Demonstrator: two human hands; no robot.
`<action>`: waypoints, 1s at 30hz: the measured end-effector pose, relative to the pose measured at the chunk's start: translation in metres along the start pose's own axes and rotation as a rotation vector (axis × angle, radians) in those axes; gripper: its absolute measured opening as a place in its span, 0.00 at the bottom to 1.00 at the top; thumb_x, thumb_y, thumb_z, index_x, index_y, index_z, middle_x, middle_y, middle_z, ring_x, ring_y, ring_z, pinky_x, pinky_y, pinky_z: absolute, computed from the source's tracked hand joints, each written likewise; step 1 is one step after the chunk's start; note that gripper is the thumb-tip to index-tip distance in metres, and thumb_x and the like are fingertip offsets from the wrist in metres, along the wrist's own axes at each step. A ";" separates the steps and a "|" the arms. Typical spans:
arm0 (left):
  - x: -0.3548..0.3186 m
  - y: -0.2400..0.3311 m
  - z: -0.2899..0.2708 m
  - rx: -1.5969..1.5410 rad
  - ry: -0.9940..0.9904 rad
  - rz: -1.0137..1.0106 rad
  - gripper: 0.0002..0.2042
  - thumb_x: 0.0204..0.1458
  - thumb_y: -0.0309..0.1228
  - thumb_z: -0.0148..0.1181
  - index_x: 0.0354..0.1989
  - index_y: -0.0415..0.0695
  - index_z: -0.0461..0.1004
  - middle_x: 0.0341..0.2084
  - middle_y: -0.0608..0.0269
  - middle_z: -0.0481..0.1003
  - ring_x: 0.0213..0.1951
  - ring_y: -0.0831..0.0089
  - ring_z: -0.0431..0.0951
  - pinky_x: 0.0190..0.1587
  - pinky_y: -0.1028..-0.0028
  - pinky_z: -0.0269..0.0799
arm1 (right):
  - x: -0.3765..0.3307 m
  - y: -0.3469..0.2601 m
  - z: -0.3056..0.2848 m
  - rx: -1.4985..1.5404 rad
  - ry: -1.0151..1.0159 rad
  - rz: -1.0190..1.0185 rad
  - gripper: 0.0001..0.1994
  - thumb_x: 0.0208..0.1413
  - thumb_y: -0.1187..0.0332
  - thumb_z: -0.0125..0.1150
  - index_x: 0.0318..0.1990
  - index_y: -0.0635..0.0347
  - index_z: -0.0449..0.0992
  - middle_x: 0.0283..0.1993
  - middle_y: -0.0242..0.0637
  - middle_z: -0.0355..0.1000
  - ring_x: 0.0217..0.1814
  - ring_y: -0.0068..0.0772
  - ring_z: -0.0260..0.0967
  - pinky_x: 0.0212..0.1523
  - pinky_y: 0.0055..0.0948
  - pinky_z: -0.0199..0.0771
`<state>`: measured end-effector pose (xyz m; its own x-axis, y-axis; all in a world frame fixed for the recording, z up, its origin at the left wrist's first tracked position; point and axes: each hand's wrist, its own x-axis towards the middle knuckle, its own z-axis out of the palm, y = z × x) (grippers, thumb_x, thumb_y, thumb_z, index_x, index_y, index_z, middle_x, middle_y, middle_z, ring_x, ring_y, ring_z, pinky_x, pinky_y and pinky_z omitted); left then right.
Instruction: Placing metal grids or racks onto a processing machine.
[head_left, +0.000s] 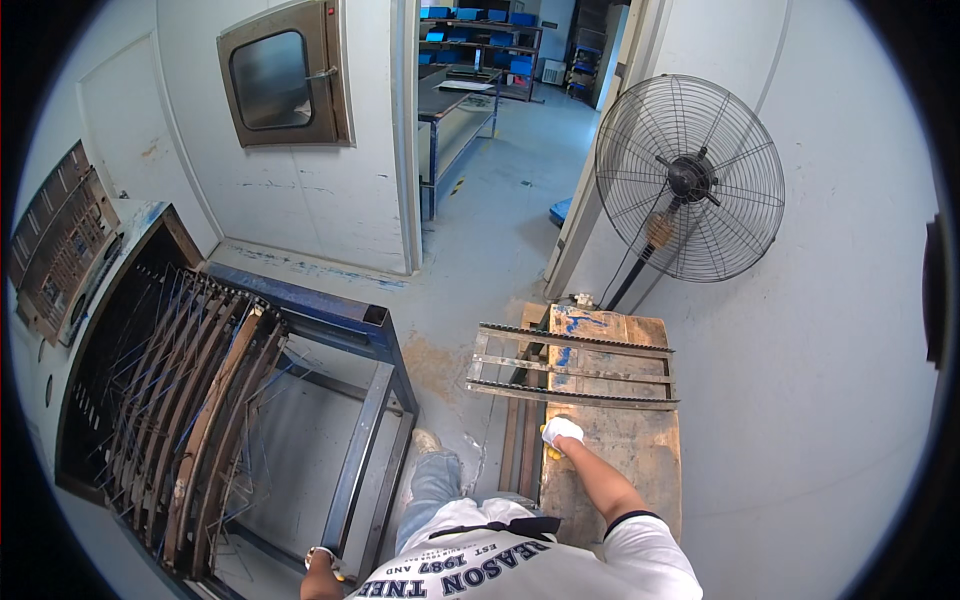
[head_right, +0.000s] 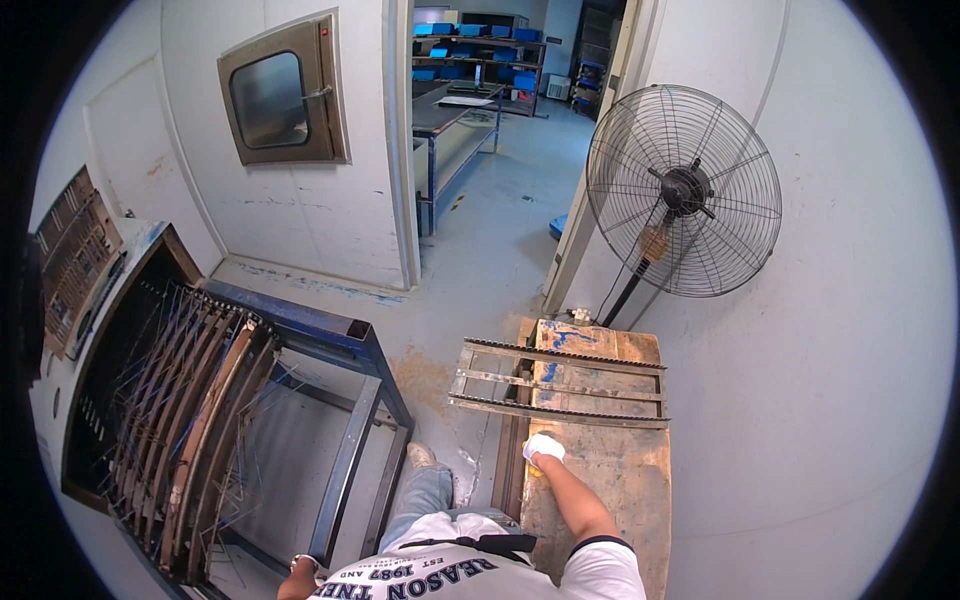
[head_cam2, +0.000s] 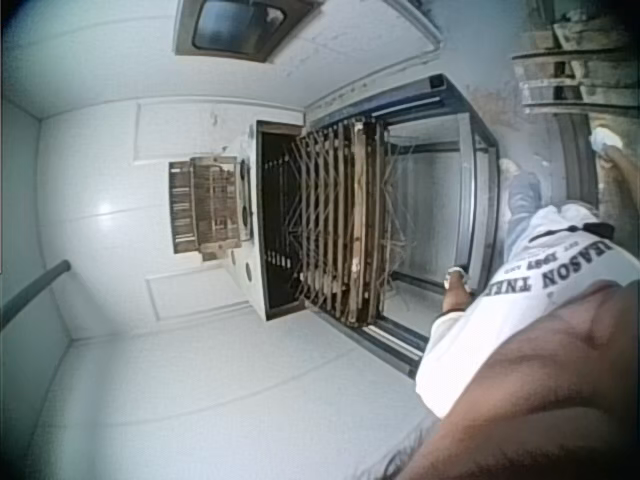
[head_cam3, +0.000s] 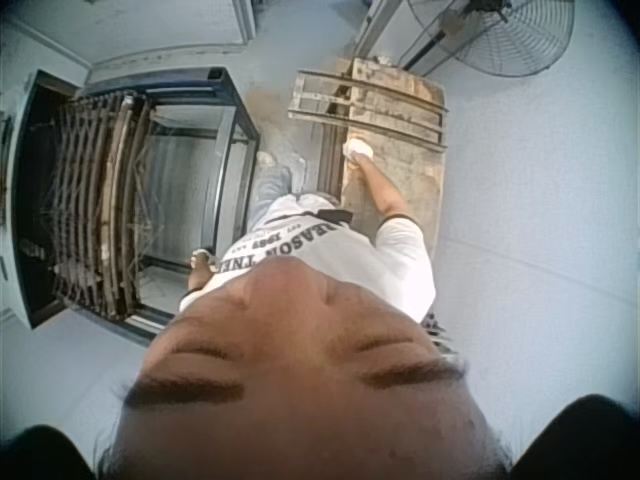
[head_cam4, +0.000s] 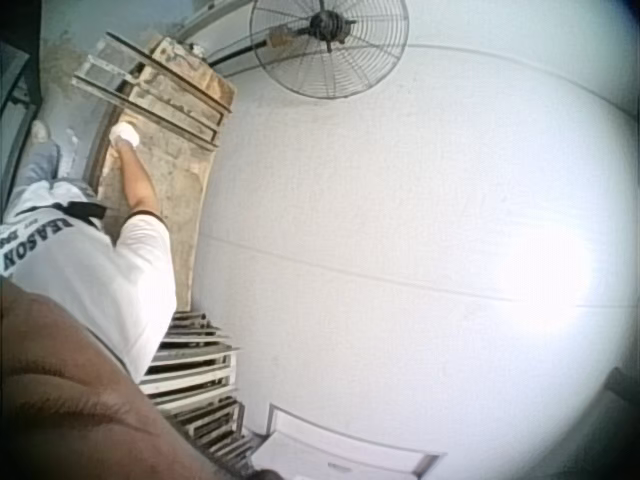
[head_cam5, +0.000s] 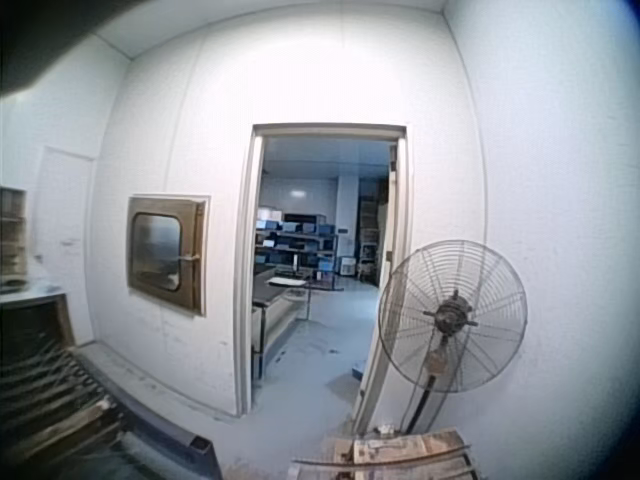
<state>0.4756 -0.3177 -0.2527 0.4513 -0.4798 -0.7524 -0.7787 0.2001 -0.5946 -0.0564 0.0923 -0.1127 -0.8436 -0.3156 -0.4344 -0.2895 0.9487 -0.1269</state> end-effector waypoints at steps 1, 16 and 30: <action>0.001 0.000 0.001 0.005 -0.004 -0.002 0.23 0.32 0.54 0.52 0.40 0.64 0.66 0.46 0.84 0.61 0.48 0.87 0.60 0.48 0.81 0.55 | 0.000 0.000 0.000 0.000 -0.001 0.000 0.14 0.38 0.59 0.45 0.27 0.55 0.74 0.31 0.42 0.69 0.35 0.42 0.67 0.34 0.33 0.66; 0.004 0.002 -0.001 0.081 -0.060 -0.024 0.23 0.32 0.57 0.49 0.41 0.68 0.66 0.47 0.88 0.59 0.49 0.87 0.57 0.50 0.80 0.52 | -0.002 -0.002 -0.005 0.026 -0.011 0.010 0.15 0.38 0.59 0.44 0.30 0.55 0.73 0.35 0.42 0.68 0.38 0.41 0.66 0.36 0.33 0.66; 0.002 0.013 -0.004 -0.271 -0.041 -0.212 0.14 0.39 0.45 0.45 0.37 0.66 0.68 0.46 0.86 0.61 0.48 0.86 0.59 0.49 0.77 0.55 | 0.001 0.000 0.000 0.030 0.021 0.015 0.14 0.39 0.60 0.45 0.28 0.55 0.74 0.33 0.43 0.69 0.36 0.42 0.67 0.35 0.33 0.66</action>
<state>0.4647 -0.3191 -0.2606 0.6281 -0.4505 -0.6344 -0.7509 -0.1374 -0.6459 -0.0570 0.0916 -0.1129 -0.8570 -0.3017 -0.4178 -0.2635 0.9533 -0.1478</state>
